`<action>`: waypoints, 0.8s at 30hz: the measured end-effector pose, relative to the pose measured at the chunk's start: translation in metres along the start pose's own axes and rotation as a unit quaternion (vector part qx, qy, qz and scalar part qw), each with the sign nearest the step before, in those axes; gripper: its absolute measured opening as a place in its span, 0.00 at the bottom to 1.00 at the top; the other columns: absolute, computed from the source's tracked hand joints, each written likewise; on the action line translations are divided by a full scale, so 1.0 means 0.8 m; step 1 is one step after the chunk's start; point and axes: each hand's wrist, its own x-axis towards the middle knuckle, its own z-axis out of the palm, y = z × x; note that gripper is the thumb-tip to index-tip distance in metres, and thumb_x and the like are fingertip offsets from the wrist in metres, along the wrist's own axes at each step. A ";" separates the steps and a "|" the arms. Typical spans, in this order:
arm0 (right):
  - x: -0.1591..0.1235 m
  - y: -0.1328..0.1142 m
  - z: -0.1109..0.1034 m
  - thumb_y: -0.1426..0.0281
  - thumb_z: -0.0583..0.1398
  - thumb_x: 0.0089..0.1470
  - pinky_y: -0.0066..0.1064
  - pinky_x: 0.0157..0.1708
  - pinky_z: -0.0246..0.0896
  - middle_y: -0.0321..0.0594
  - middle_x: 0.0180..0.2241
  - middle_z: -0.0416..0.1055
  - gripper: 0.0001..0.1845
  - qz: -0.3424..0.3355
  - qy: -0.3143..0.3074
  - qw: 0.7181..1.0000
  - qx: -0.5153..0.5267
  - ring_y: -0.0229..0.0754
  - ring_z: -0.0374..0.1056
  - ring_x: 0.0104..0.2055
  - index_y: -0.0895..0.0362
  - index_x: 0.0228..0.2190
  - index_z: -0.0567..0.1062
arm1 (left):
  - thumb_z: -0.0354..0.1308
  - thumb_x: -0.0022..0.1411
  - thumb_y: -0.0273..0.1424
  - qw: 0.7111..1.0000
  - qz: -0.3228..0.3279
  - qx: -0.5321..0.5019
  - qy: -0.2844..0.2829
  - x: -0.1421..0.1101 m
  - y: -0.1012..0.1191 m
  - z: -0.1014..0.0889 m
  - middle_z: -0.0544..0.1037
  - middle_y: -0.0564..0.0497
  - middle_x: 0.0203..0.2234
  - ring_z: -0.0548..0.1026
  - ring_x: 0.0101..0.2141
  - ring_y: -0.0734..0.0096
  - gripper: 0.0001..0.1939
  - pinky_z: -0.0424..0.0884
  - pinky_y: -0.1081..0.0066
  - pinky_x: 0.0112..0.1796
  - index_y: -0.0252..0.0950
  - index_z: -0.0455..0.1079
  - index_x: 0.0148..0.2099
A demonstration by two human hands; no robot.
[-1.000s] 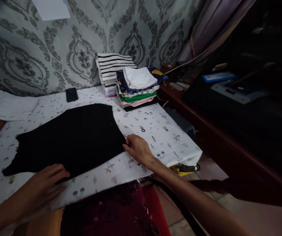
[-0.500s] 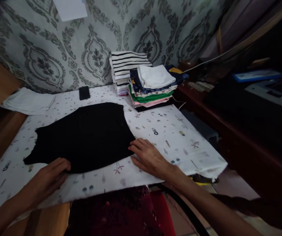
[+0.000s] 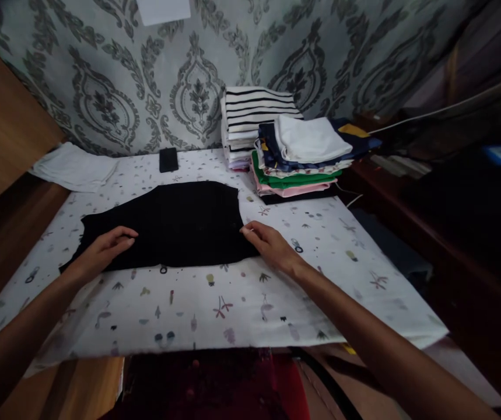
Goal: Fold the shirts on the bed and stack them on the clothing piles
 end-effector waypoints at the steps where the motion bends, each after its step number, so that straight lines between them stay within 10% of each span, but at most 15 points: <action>1: -0.002 0.001 0.001 0.51 0.57 0.55 0.30 0.25 0.57 0.32 0.24 0.65 0.20 -0.001 -0.001 1.000 0.007 0.38 0.60 0.25 0.54 0.39 0.74 | 0.60 0.53 0.46 1.000 0.003 -0.001 0.000 -0.003 -0.002 0.001 0.63 0.60 0.20 0.58 0.19 0.78 0.20 0.52 0.76 0.21 0.39 0.67 0.43; 12: -0.014 0.012 0.028 0.64 0.58 0.55 0.35 0.37 0.63 0.37 0.34 0.69 0.18 -0.091 0.112 0.985 0.091 0.43 0.66 0.37 0.52 0.48 0.70 | 0.56 0.57 0.42 0.995 0.033 0.015 0.093 -0.012 -0.010 0.010 0.65 0.59 0.21 0.57 0.19 0.77 0.17 0.53 0.76 0.21 0.38 0.68 0.46; 24: -0.006 0.011 0.041 0.66 0.52 0.60 0.36 0.31 0.63 0.40 0.31 0.73 0.19 -0.097 0.155 0.976 -0.117 0.44 0.66 0.28 0.54 0.52 0.70 | 0.45 0.65 0.39 0.968 0.046 0.230 0.089 -0.026 -0.009 0.013 0.62 0.59 0.18 0.61 0.20 0.72 0.15 0.57 0.73 0.26 0.39 0.68 0.46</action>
